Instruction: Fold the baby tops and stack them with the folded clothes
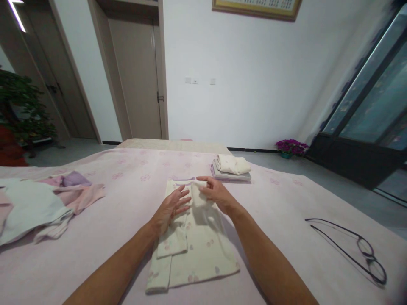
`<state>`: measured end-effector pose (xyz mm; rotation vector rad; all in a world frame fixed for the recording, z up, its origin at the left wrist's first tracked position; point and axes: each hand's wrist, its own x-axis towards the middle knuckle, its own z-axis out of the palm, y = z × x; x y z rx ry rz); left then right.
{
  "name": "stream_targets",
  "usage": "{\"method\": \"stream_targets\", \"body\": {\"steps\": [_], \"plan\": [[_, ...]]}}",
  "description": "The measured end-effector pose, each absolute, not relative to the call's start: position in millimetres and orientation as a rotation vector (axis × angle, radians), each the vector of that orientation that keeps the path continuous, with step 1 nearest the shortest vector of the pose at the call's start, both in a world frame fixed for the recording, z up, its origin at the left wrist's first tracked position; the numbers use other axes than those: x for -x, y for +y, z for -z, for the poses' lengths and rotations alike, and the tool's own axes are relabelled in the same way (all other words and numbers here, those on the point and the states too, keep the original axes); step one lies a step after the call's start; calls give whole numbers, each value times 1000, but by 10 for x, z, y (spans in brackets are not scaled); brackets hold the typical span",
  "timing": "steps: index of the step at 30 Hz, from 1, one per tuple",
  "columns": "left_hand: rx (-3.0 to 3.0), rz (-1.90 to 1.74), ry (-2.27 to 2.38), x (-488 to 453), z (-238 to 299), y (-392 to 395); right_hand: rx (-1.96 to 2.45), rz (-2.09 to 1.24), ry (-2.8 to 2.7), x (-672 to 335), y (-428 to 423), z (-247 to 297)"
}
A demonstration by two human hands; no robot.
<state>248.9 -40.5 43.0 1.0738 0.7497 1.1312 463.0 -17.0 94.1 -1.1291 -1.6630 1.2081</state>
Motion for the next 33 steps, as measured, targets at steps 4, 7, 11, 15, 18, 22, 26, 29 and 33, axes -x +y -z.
{"method": "stream_targets", "body": {"steps": [4, 7, 11, 15, 18, 22, 26, 29, 33], "plan": [[-888, -1080, 843, -2458, -424, -412, 1131, -1264, -1857, -4538, -275, -976], [-866, -1078, 971, -2459, -374, -393, 1626, -670, -1985, -4811, -206, -939], [-811, -1157, 907, -2464, -334, -335, 1945, -639, -2101, -5082, -142, -823], [-686, -1203, 884, -2379, -351, -255, 1962, -769, -2183, -5055, -151, -677], [-619, -1189, 892, -2291, -388, -205, 1892, -957, -2108, -4952, -152, -613], [-520, -1162, 884, -2189, -464, -149, 1678, -1209, -1876, -4778, -169, -663], [-428, -1229, 868, -2058, -580, -93, 1463, -1407, -1710, -4573, -276, -758], [-351, -1279, 879, -1945, -686, -70, 1336, -1591, -1628, -4432, -376, -739], [-276, -1325, 886, -1830, -783, -65, 1303, -1638, -1637, -4383, -407, -687]]}}
